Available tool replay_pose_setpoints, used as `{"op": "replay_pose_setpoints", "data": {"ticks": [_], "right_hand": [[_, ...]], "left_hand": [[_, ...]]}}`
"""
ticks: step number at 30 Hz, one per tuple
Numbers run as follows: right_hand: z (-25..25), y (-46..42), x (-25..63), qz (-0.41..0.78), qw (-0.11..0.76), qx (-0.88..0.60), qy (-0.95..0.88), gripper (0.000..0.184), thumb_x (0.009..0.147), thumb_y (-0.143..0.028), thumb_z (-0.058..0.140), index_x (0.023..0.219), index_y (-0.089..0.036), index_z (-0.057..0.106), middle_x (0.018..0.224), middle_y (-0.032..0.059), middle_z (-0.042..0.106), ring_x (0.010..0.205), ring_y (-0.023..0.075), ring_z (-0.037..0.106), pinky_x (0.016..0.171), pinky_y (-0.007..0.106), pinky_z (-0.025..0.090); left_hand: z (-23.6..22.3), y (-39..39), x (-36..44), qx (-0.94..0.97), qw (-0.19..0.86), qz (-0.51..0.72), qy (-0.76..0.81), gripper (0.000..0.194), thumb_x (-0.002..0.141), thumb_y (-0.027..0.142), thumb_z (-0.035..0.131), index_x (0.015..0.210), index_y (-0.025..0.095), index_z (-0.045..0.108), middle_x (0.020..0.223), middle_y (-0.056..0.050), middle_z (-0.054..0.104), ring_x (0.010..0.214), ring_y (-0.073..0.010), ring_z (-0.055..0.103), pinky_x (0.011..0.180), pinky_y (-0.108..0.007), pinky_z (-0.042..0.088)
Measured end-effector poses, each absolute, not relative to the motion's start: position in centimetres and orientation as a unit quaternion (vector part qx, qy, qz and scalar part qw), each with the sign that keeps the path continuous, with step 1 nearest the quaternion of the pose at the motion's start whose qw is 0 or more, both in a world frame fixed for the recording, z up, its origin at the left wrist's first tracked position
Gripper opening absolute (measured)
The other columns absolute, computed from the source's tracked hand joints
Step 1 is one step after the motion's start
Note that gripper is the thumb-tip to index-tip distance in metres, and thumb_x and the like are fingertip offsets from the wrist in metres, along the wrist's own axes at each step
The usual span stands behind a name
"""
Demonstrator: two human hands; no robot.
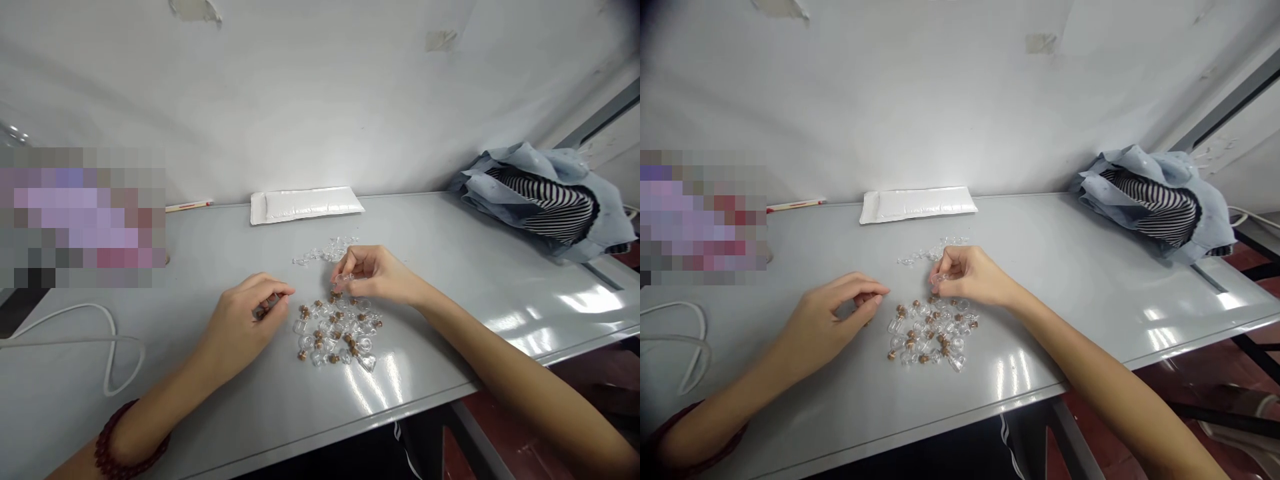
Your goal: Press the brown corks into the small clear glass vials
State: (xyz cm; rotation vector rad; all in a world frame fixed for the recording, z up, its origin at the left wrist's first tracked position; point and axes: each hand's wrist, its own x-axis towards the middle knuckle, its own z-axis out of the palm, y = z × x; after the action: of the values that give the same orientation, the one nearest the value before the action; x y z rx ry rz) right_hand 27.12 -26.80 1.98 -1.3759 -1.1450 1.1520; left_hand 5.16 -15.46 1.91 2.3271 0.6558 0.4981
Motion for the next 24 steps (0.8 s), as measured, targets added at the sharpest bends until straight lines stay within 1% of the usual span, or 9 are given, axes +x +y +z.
{"op": "replay_pose_setpoints", "data": {"ticks": [3, 8, 13, 17, 20, 22, 24], "right_hand": [[1.89, -26.74, 26.87, 0.48, 0.501, -0.555, -0.46, 0.02, 0.068, -0.01, 0.066, 0.068, -0.017, 0.048, 0.082, 0.0032, 0.066, 0.068, 0.0147, 0.065, 0.058, 0.028, 0.049], [2.04, -26.74, 26.86, 0.461, 0.516, -0.56, -0.457, 0.023, 0.067, -0.01, 0.069, 0.066, -0.017, 0.047, 0.084, 0.0031, 0.066, 0.068, 0.0133, 0.063, 0.06, 0.028, 0.049], [1.8, -26.78, 26.9, 0.48, 0.51, -0.548, -0.458, 0.022, 0.07, -0.014, 0.073, 0.072, -0.017, 0.052, 0.088, 0.0034, 0.066, 0.073, 0.0133, 0.064, 0.066, 0.029, 0.052], [2.0, -26.8, 26.83, 0.483, 0.501, -0.552, -0.459, 0.02, 0.072, -0.019, 0.073, 0.077, -0.017, 0.054, 0.084, 0.0035, 0.066, 0.073, 0.0132, 0.063, 0.067, 0.028, 0.052], [2.28, -26.83, 26.69, 0.463, 0.505, -0.556, -0.47, 0.017, 0.073, -0.016, 0.071, 0.076, -0.017, 0.054, 0.089, 0.0047, 0.066, 0.075, 0.0135, 0.063, 0.068, 0.029, 0.052], [2.35, -26.9, 26.55, 0.454, 0.508, -0.553, -0.479, 0.018, 0.072, -0.013, 0.07, 0.073, -0.018, 0.052, 0.094, 0.0054, 0.066, 0.079, 0.0148, 0.064, 0.07, 0.031, 0.052], [2.32, -27.02, 26.36, 0.455, 0.506, -0.544, -0.491, 0.021, 0.071, -0.01, 0.069, 0.071, -0.018, 0.05, 0.095, 0.0051, 0.067, 0.082, 0.0161, 0.064, 0.072, 0.032, 0.052]], "left_hand": [[1.93, -15.5, 5.15, 0.893, 0.326, 0.19, 0.247, 0.02, 0.085, 0.024, 0.049, 0.085, 0.021, 0.069, 0.079, 0.0, 0.064, 0.063, -0.0122, 0.055, 0.05, -0.022, 0.042], [1.84, -15.53, 5.15, 0.896, 0.322, 0.194, 0.238, 0.02, 0.085, 0.024, 0.049, 0.085, 0.021, 0.068, 0.08, -0.001, 0.065, 0.061, -0.0121, 0.055, 0.05, -0.022, 0.042], [1.85, -15.47, 5.19, 0.898, 0.315, 0.197, 0.233, 0.02, 0.085, 0.025, 0.049, 0.084, 0.021, 0.068, 0.079, -0.001, 0.065, 0.061, -0.0127, 0.056, 0.048, -0.021, 0.042], [1.85, -15.48, 5.23, 0.9, 0.312, 0.197, 0.233, 0.02, 0.085, 0.025, 0.049, 0.085, 0.021, 0.068, 0.078, -0.001, 0.066, 0.059, -0.0123, 0.055, 0.047, -0.021, 0.042], [1.85, -15.5, 5.23, 0.9, 0.311, 0.198, 0.233, 0.019, 0.085, 0.024, 0.049, 0.085, 0.021, 0.068, 0.079, -0.001, 0.066, 0.06, -0.0121, 0.056, 0.05, -0.021, 0.043], [1.89, -15.52, 5.2, 0.898, 0.313, 0.202, 0.235, 0.018, 0.084, 0.024, 0.05, 0.084, 0.021, 0.068, 0.079, -0.001, 0.066, 0.061, -0.0121, 0.057, 0.051, -0.021, 0.044], [2.01, -15.58, 5.16, 0.893, 0.32, 0.205, 0.239, 0.018, 0.085, 0.023, 0.051, 0.085, 0.021, 0.069, 0.08, -0.001, 0.066, 0.063, -0.0122, 0.058, 0.052, -0.021, 0.045]]}}
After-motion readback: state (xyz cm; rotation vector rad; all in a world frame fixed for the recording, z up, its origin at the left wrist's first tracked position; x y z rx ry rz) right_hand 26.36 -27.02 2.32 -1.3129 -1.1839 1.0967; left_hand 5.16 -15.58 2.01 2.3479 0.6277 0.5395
